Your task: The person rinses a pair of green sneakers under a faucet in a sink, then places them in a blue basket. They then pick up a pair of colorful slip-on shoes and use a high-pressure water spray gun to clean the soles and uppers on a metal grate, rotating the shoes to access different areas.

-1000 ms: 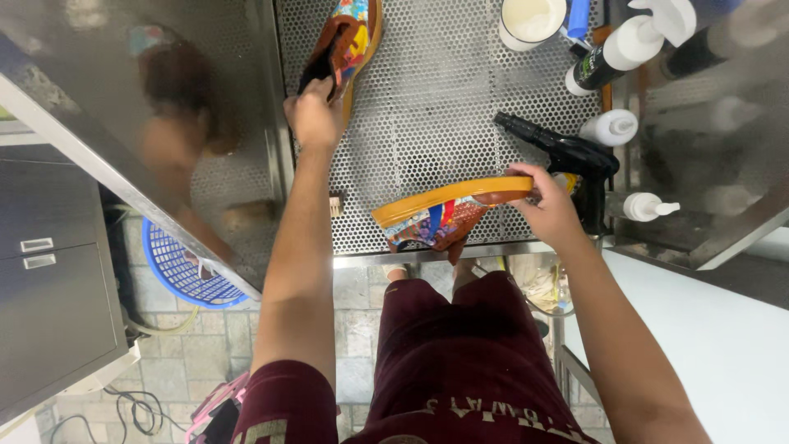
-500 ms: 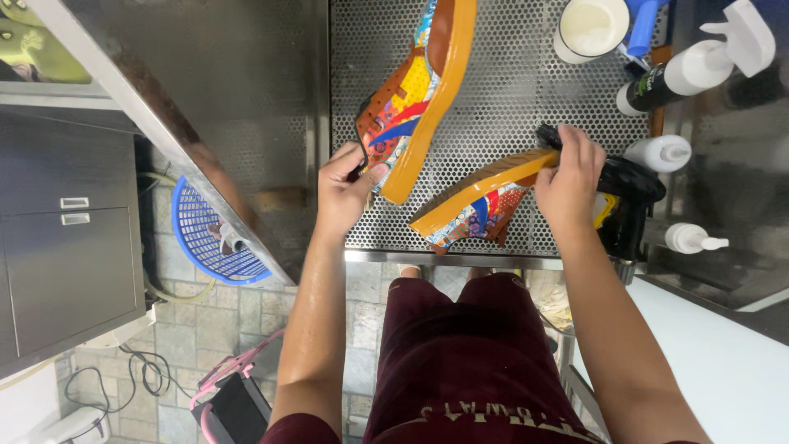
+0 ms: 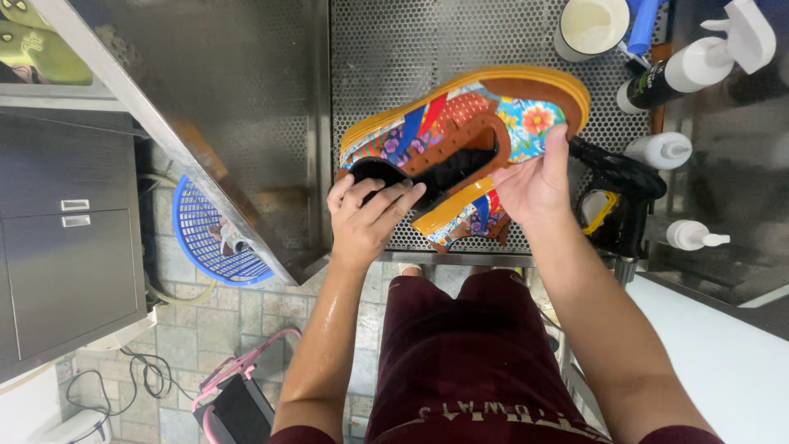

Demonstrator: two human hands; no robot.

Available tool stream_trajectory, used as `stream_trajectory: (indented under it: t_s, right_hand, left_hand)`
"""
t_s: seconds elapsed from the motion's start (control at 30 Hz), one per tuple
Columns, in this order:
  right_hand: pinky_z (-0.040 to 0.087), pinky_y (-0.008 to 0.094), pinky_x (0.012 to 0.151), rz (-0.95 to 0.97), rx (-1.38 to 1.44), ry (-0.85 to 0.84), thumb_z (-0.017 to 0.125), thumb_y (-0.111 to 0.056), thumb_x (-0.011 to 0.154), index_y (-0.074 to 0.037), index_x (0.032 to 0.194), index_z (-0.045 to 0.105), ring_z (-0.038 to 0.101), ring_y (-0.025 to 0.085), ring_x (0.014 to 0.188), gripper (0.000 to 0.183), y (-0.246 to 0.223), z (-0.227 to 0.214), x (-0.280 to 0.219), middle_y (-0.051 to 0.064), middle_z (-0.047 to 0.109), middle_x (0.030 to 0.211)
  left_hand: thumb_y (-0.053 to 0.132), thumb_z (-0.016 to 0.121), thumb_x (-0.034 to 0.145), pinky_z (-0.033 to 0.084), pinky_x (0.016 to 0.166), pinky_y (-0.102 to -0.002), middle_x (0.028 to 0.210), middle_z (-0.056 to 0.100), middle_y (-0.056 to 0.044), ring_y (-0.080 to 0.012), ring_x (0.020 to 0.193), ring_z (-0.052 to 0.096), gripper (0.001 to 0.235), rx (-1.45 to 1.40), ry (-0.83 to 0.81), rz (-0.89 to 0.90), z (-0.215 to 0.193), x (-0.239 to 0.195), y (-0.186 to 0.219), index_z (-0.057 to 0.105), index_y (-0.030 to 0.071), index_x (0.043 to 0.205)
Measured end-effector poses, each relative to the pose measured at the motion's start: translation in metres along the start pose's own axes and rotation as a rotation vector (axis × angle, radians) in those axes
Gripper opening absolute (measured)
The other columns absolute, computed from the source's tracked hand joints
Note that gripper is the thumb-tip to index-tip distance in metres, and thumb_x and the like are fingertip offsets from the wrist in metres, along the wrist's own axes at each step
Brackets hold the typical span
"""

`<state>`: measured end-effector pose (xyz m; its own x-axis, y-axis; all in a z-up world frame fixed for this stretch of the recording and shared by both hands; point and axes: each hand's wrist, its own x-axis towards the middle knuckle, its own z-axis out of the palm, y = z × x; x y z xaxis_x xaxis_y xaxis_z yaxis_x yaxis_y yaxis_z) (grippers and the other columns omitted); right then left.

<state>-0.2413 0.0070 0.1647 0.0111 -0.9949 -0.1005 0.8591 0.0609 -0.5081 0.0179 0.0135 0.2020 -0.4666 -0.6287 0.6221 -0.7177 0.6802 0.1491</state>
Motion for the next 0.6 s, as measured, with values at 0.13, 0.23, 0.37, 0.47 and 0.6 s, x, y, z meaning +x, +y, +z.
stream_trajectory:
  t_s: [0.13, 0.23, 0.37, 0.47, 0.6]
  right_hand:
    - [0.036, 0.051, 0.13, -0.094, -0.009, -0.007, 0.074, -0.057, 0.09, -0.015, 0.151, 0.049, 0.05, 0.025, 0.147, 0.078, 0.004, -0.01, -0.008, 0.002, 0.054, 0.154]
    - [0.036, 0.047, 0.128, -0.139, 0.003, -0.016, 0.076, -0.055, 0.09, -0.015, 0.151, 0.052, 0.051, 0.023, 0.143, 0.077, 0.001, -0.018, -0.01, 0.001, 0.055, 0.152]
    - [0.039, 0.046, 0.124, -0.132, 0.048, -0.08, 0.074, -0.051, 0.091, -0.013, 0.146, 0.055, 0.053, 0.023, 0.14, 0.069, -0.002, -0.026, -0.016, 0.003, 0.058, 0.146]
    - [0.04, 0.046, 0.124, -0.126, 0.073, -0.105, 0.074, -0.048, 0.091, -0.014, 0.146, 0.056, 0.053, 0.023, 0.139, 0.067, -0.003, -0.028, -0.019, 0.003, 0.059, 0.145]
    - [0.038, 0.047, 0.126, -0.132, 0.077, -0.108, 0.074, -0.046, 0.09, -0.015, 0.147, 0.057, 0.053, 0.024, 0.141, 0.066, -0.004, -0.03, -0.022, 0.003, 0.059, 0.146]
  left_hand:
    - [0.013, 0.08, 0.074, 0.038, 0.11, -0.046, 0.112, 0.067, 0.003, -0.0225, 0.107, 0.059, 0.036, -0.188, 0.118, -0.04, -0.006, -0.006, 0.011, 0.077, 0.022, 0.109]
    - [0.009, 0.081, 0.076, 0.042, 0.11, -0.048, 0.111, 0.064, 0.0, -0.0236, 0.107, 0.059, 0.031, -0.257, 0.273, -0.08, -0.002, -0.004, 0.012, 0.07, 0.021, 0.101]
    - [0.007, 0.084, 0.077, 0.043, 0.108, -0.05, 0.11, 0.061, -0.002, -0.0258, 0.104, 0.058, 0.032, -0.245, 0.304, -0.109, -0.005, -0.004, 0.011, 0.064, 0.017, 0.099]
    - [0.004, 0.083, 0.078, 0.047, 0.109, -0.05, 0.111, 0.062, -0.002, -0.0243, 0.107, 0.061, 0.035, -0.278, 0.292, -0.11, -0.006, -0.001, 0.012, 0.063, 0.017, 0.102]
    - [0.003, 0.083, 0.077, 0.047, 0.108, -0.051, 0.113, 0.064, -0.004, -0.0253, 0.11, 0.062, 0.036, -0.323, 0.281, -0.14, -0.01, 0.005, 0.015, 0.063, 0.014, 0.105]
